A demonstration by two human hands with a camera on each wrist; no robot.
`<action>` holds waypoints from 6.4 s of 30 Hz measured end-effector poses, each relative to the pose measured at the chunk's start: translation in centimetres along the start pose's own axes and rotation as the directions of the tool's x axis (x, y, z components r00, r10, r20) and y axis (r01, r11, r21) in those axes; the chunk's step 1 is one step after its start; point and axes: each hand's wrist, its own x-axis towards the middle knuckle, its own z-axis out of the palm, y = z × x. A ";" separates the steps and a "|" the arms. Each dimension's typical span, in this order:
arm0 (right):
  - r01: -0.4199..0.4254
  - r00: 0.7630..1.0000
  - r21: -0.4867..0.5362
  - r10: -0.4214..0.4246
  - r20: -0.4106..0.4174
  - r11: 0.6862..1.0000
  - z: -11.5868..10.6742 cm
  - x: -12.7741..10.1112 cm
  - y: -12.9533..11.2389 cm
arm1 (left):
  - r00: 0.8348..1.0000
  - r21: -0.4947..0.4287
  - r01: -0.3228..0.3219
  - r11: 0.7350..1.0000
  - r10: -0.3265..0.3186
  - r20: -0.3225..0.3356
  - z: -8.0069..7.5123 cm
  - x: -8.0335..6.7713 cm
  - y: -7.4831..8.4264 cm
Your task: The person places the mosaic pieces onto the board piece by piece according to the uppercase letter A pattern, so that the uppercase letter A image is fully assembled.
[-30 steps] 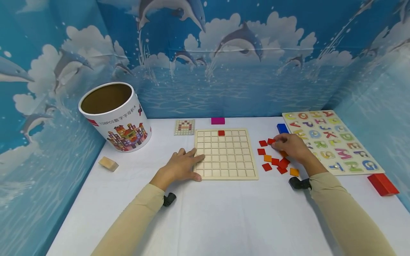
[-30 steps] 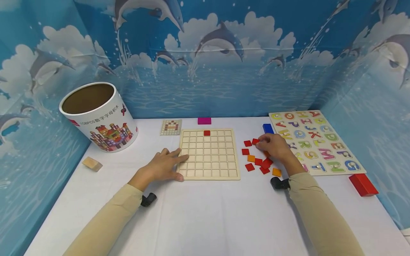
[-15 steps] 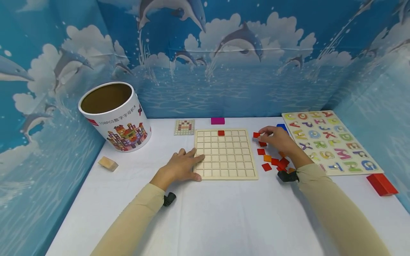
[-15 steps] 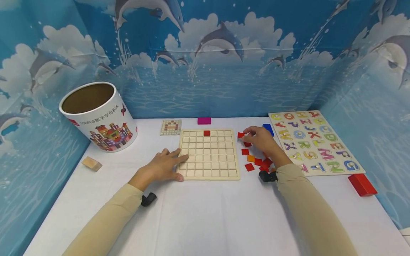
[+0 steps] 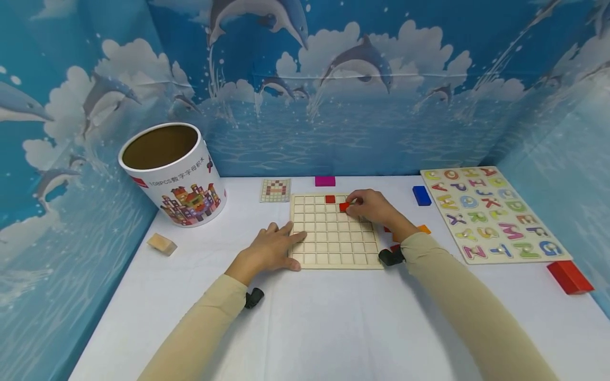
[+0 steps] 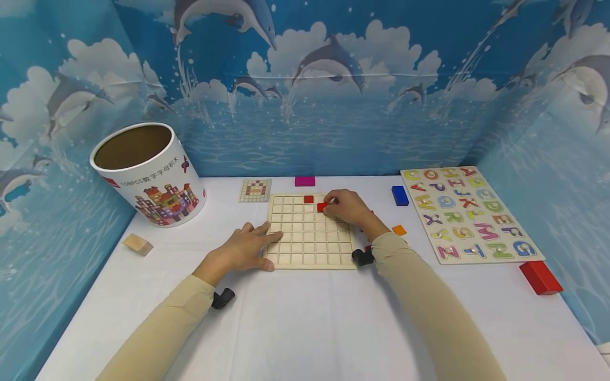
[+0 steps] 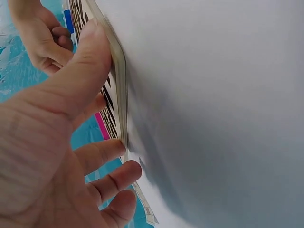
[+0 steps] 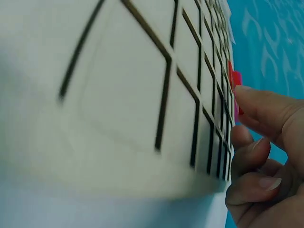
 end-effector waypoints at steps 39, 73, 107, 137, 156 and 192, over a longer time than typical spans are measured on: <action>-0.428 0.849 0.477 0.522 -0.079 0.768 -3.9 -6.5 5.4 | 1.000 -0.051 0.005 0.999 -0.005 0.001 -0.2 -0.6 0.2; -0.429 0.886 0.198 0.453 -0.099 0.881 -4.0 -5.7 6.1 | 1.000 -0.051 -0.004 0.999 0.004 0.001 0.1 -0.5 0.3; -0.147 0.989 0.163 0.145 0.024 0.976 0.6 -2.4 1.0 | 1.000 0.000 -0.006 1.000 0.006 -0.003 0.4 -0.1 0.2; -0.241 0.945 0.549 0.322 -0.056 0.800 -4.3 -17.5 7.6 | 1.000 -0.040 0.017 0.999 -0.017 0.007 0.0 -0.4 0.3; -0.299 0.940 -0.070 0.280 -0.197 0.952 -1.8 -16.8 6.2 | 1.000 -0.033 -0.004 0.999 0.005 0.012 0.0 -0.4 0.5; -0.178 0.981 0.417 0.196 0.000 0.891 0.3 -7.9 1.1 | 1.000 -0.026 -0.008 1.000 0.009 0.010 0.0 -0.6 0.4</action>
